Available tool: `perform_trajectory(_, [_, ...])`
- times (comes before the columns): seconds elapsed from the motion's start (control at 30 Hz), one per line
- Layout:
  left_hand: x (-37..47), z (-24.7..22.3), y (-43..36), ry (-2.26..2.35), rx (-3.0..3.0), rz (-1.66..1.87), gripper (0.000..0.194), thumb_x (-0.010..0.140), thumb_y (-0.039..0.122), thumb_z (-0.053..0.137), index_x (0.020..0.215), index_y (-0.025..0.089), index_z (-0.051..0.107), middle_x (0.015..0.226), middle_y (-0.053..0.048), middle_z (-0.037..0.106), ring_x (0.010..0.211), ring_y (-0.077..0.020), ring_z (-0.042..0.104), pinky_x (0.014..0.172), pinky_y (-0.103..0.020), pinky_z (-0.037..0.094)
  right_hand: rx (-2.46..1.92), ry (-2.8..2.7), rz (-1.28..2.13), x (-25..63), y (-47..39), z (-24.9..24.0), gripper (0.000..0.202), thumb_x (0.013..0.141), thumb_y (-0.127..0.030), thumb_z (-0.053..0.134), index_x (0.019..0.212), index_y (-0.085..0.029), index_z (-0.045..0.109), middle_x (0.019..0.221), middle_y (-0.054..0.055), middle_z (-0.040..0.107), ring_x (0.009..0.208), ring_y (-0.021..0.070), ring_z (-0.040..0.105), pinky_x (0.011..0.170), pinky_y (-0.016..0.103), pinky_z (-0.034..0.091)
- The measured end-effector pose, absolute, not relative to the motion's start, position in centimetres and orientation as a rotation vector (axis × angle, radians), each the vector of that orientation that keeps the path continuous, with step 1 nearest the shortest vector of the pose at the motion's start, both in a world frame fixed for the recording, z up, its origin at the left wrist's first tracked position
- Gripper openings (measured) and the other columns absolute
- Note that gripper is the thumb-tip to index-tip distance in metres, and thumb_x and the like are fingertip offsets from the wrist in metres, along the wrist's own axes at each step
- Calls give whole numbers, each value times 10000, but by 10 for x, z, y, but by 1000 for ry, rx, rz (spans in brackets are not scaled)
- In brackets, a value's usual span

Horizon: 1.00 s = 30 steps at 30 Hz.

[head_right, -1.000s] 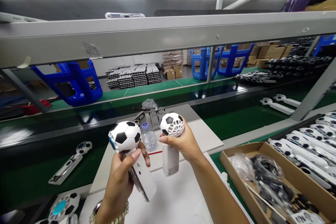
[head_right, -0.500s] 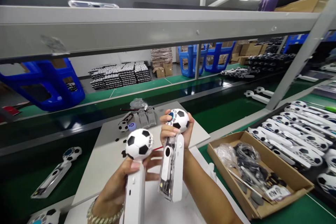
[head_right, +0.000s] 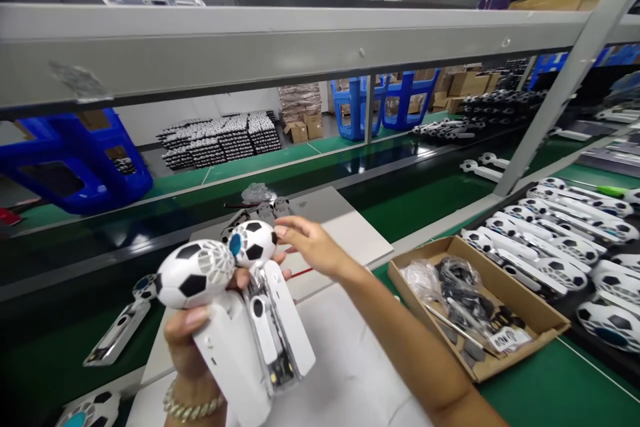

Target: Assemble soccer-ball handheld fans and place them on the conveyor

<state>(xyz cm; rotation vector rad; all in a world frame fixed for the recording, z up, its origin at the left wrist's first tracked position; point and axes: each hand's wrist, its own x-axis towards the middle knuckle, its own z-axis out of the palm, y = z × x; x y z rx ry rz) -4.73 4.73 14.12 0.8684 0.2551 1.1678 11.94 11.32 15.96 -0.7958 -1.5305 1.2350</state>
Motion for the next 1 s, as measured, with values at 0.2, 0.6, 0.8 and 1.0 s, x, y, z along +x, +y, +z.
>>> perform_trajectory(0.2, [-58, 147, 44, 441, 889, 1384, 288, 622, 325, 610, 845, 172, 710, 1056, -101, 672, 1069, -372, 557, 862, -479, 496, -1502, -1815, 507, 192, 66, 151, 242, 855, -303, 484, 827, -161, 677, 825, 40, 681, 740, 177, 605, 636, 262, 422])
perform_trajectory(0.6, [-54, 155, 37, 628, 842, 1445, 258, 614, 325, 605, 799, 184, 716, 985, -88, 687, 1111, -362, 522, 835, -437, 525, -2339, -1489, 357, 229, -25, 24, 383, 881, -293, 440, 545, -159, 566, 601, 96, 621, 609, 223, 606, 584, 288, 391])
perform_trajectory(0.8, [-55, 155, 37, 601, 827, 1398, 270, 617, 315, 624, 832, 185, 725, 1024, -93, 687, 1014, -338, 575, 793, -423, 534, -2227, -1495, 317, 222, -18, -12, 193, 847, -258, 498, 733, -147, 607, 738, 94, 667, 710, 250, 638, 646, 327, 468])
perform_trajectory(1.0, [-55, 155, 35, 561, 768, 1333, 256, 625, 300, 648, 827, 164, 728, 1019, -100, 684, 861, -282, 624, 710, -374, 538, -1427, -1367, 420, 202, -8, 22, 225, 851, -374, 569, 883, -172, 664, 891, 82, 697, 823, 241, 662, 725, 338, 545])
